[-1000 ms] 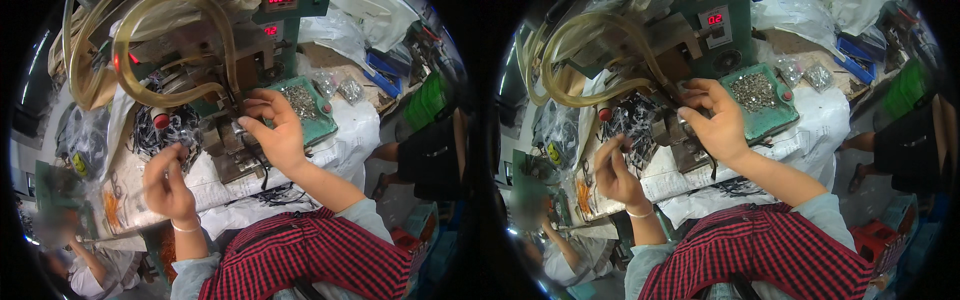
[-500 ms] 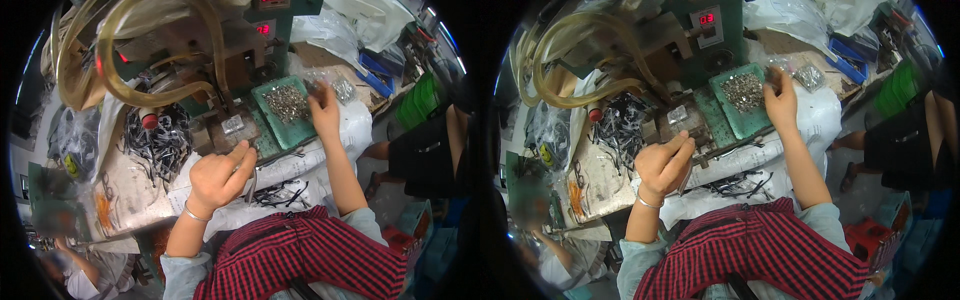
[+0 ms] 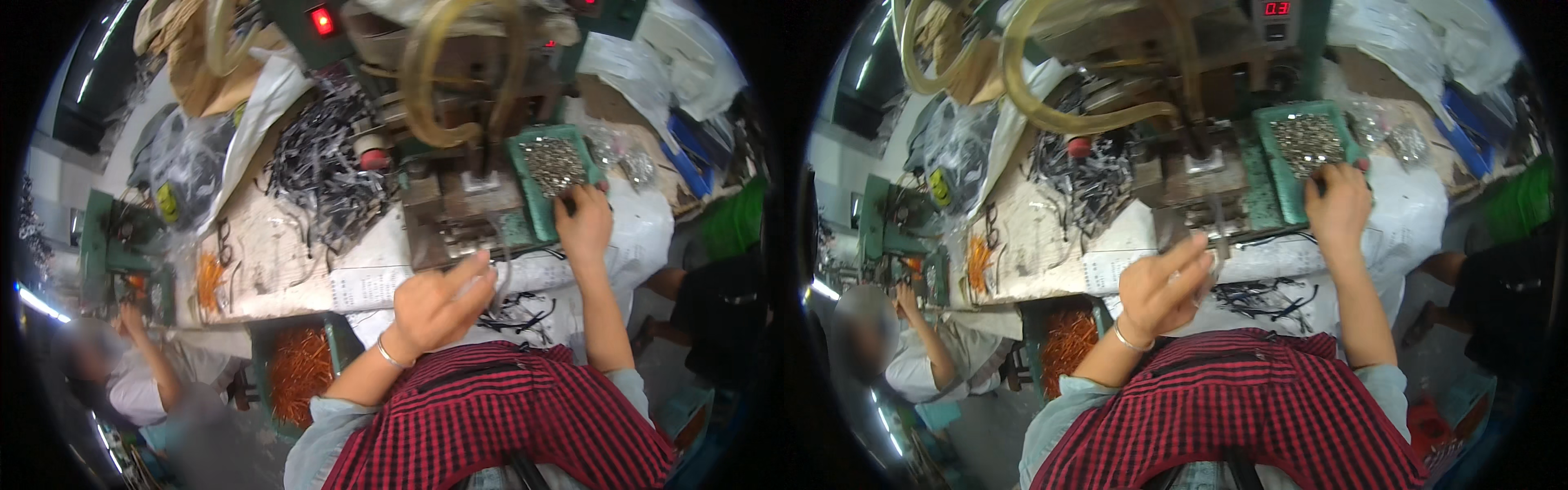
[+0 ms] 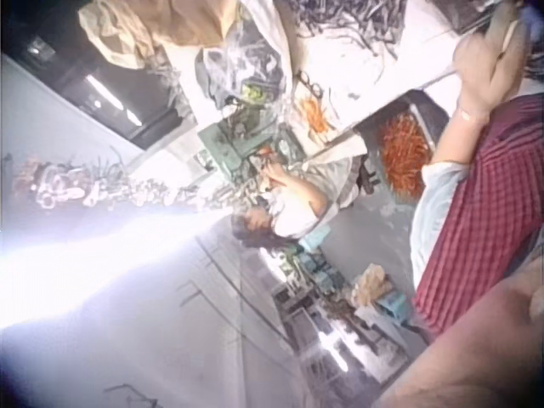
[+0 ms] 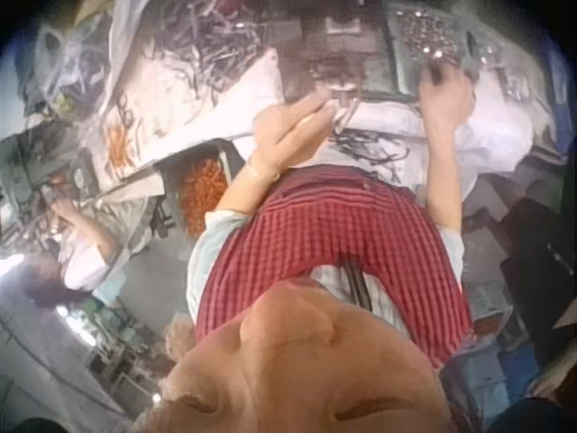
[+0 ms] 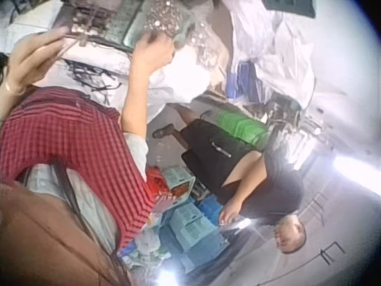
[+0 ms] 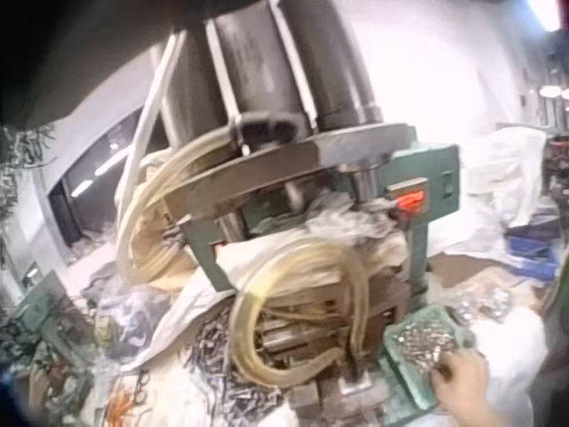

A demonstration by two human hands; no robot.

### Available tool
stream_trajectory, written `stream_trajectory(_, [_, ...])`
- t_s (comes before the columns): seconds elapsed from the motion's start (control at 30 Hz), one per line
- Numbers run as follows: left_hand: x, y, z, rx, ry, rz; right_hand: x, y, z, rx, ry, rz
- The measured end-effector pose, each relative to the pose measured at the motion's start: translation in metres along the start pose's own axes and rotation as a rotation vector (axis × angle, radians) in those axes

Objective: The person repeatedly picks small metal components and black plastic pieces from trays, places them into a press machine, and removes the assembled units. The person handles the parts one at a time and deposits the finished items into a pile on the table.

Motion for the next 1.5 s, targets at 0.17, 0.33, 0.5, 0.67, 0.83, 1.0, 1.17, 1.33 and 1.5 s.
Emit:
stream_trajectory(0.17, [0.107, 0.022, -0.021, 0.296, -0.365, 0.317, 0.002, 0.01, 0.024, -0.292, -0.429, -0.042])
stream_trajectory(0.33, [0.102, -0.01, -0.119, 0.389, -0.501, 0.089, 0.007, -0.014, 0.004, -0.149, -0.558, 0.001])
stream_trajectory(0.5, [0.026, 0.084, -0.259, 0.505, -0.717, -0.19, 0.008, -0.002, 0.015, -0.082, -0.418, 0.014])
stream_trajectory(0.67, [0.055, 0.078, -0.225, 0.515, -0.309, 0.167, 0.047, 0.044, 0.052, -0.085, -0.313, 0.173])
stream_trajectory(0.83, [0.07, 0.044, -0.207, 0.676, 0.639, 0.382, 0.062, 0.034, 0.014, -0.088, -0.624, 0.108])
stream_trajectory(1.0, [0.021, 0.043, -0.216, 0.881, 0.872, 0.293, 0.073, -0.027, -0.099, 0.321, -0.784, 0.01])
stream_trajectory(1.17, [0.006, 0.104, -0.217, 1.152, 0.751, 0.365, 0.026, -0.028, -0.118, 0.153, -1.019, -0.061])
stream_trajectory(1.33, [0.044, 0.06, -0.182, 0.907, 0.698, 0.598, 0.013, -0.027, -0.115, 0.072, -1.303, -0.086])
stream_trajectory(1.5, [0.093, -0.02, -0.08, 0.381, 0.561, 0.545, 0.035, -0.02, -0.137, 0.048, -1.385, -0.176])
Point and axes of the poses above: each hand's wrist, its own y-axis away from the middle knuckle, its own x-axis out of the back of the hand, z = x × y, the point moved 9 cm from there along -y, towards the middle knuckle, and after that the axes turned 9 degrees about -z, right-handed, at the moved point
